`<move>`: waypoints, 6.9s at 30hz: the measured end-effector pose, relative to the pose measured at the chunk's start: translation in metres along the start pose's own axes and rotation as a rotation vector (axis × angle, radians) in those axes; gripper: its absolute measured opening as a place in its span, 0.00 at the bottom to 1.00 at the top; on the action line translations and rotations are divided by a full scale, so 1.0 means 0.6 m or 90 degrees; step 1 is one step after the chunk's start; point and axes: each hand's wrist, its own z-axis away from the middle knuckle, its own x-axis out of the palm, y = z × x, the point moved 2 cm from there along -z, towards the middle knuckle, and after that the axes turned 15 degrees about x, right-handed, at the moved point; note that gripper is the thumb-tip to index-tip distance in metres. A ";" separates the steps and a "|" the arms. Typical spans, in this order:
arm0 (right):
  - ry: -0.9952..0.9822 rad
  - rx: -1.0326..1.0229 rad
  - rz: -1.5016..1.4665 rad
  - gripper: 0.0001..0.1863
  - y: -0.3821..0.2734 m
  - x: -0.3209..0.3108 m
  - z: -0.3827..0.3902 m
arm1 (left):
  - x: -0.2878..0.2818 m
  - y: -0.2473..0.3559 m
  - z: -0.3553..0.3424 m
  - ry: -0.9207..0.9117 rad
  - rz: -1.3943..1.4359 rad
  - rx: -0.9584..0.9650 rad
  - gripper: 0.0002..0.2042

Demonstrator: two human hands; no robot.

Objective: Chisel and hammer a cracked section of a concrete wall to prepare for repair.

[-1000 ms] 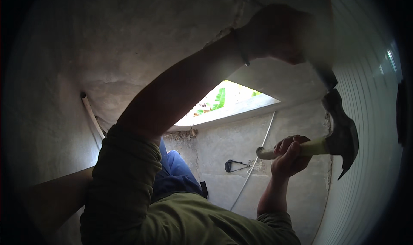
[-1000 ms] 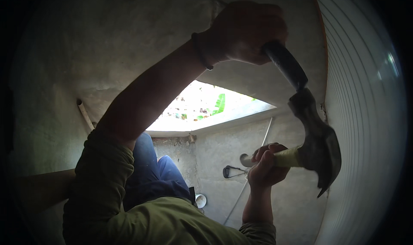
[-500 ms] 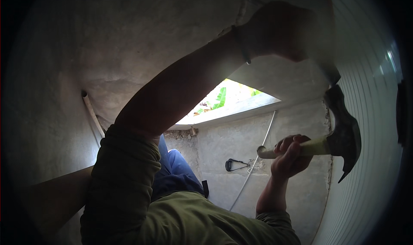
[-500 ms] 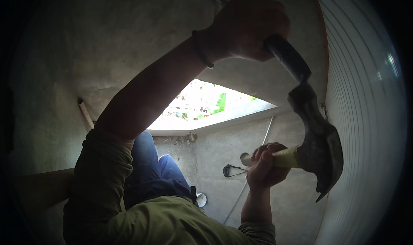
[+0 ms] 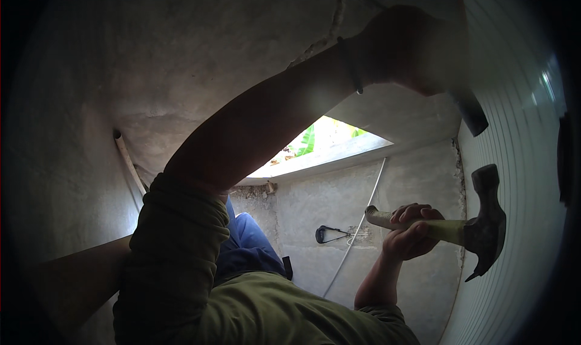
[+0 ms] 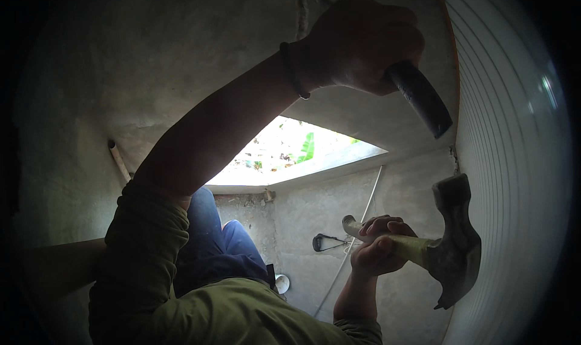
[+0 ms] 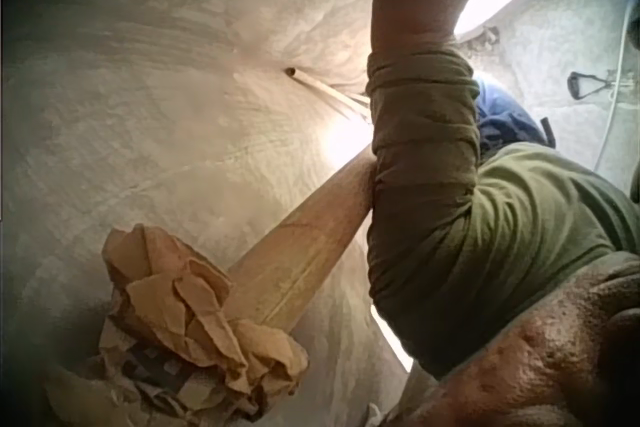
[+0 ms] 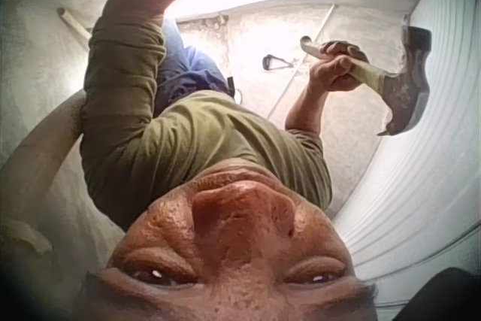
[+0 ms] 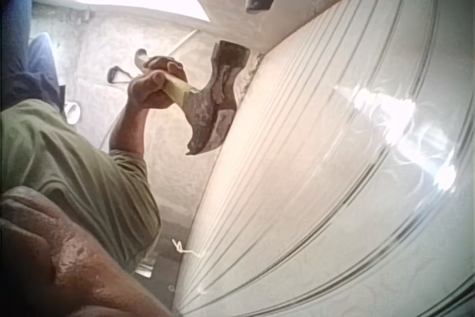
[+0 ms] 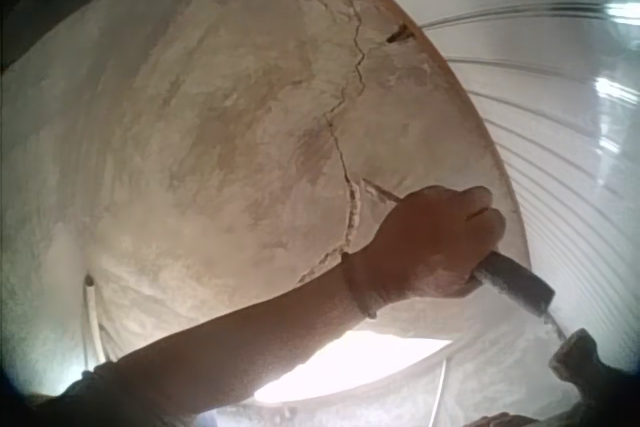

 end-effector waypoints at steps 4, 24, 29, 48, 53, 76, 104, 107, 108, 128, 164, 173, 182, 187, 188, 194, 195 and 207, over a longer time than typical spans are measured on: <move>-0.001 0.012 -0.002 0.19 0.000 0.003 -0.002 | -0.005 -0.006 0.002 0.006 0.009 0.002 0.10; -0.039 -0.045 -0.094 0.22 -0.042 0.003 -0.032 | -0.016 -0.007 -0.006 0.038 0.018 -0.017 0.10; 0.029 -0.008 -0.068 0.15 -0.048 0.023 -0.035 | -0.011 -0.006 0.000 0.040 0.022 -0.004 0.10; 0.047 -0.030 -0.202 0.20 -0.034 0.016 -0.033 | -0.011 -0.009 0.009 -0.081 0.027 -0.126 0.13; 0.019 0.231 0.001 0.18 -0.013 0.044 -0.028 | -0.005 -0.011 0.013 -0.141 0.033 -0.161 0.14; -0.031 0.004 -0.049 0.18 0.005 0.017 0.000 | -0.022 0.009 0.016 -0.092 -0.022 -0.080 0.09; 0.048 -0.204 -0.149 0.25 -0.081 0.027 -0.020 | -0.048 -0.015 -0.001 -0.032 0.018 -0.061 0.11; -0.050 0.120 0.112 0.23 -0.042 0.053 -0.029 | -0.048 -0.012 -0.003 -0.112 0.026 -0.132 0.14; -0.051 0.120 0.110 0.23 -0.036 0.046 -0.026 | -0.049 -0.013 -0.002 -0.119 0.024 -0.165 0.15; 0.110 -0.204 -0.243 0.19 -0.110 0.028 -0.023 | -0.063 -0.007 -0.010 -0.056 0.067 -0.060 0.11; 0.024 -0.202 -0.087 0.25 -0.093 0.006 -0.026 | -0.030 -0.019 0.018 -0.025 0.041 -0.108 0.11; 0.042 -0.102 0.063 0.14 -0.036 0.038 -0.017 | -0.036 -0.018 0.006 -0.023 0.052 -0.119 0.11; -0.032 -0.067 -0.181 0.26 -0.068 0.035 -0.024 | -0.063 -0.008 -0.009 0.022 0.045 -0.057 0.12; 0.005 0.161 -0.017 0.19 -0.040 0.082 -0.037 | -0.063 -0.013 -0.006 -0.037 0.019 -0.092 0.11; -0.007 0.134 -0.033 0.20 -0.043 0.075 -0.035 | -0.066 -0.014 -0.004 -0.034 0.017 -0.085 0.11; 0.008 -0.052 -0.125 0.24 -0.052 0.053 -0.042 | -0.053 -0.014 -0.008 -0.018 0.027 -0.082 0.11; 0.004 -0.072 -0.144 0.24 -0.054 0.056 -0.041 | -0.048 -0.015 -0.010 -0.006 0.032 -0.075 0.11; 0.006 0.160 0.010 0.21 -0.050 0.076 -0.056 | -0.044 -0.024 -0.009 0.001 -0.011 -0.097 0.10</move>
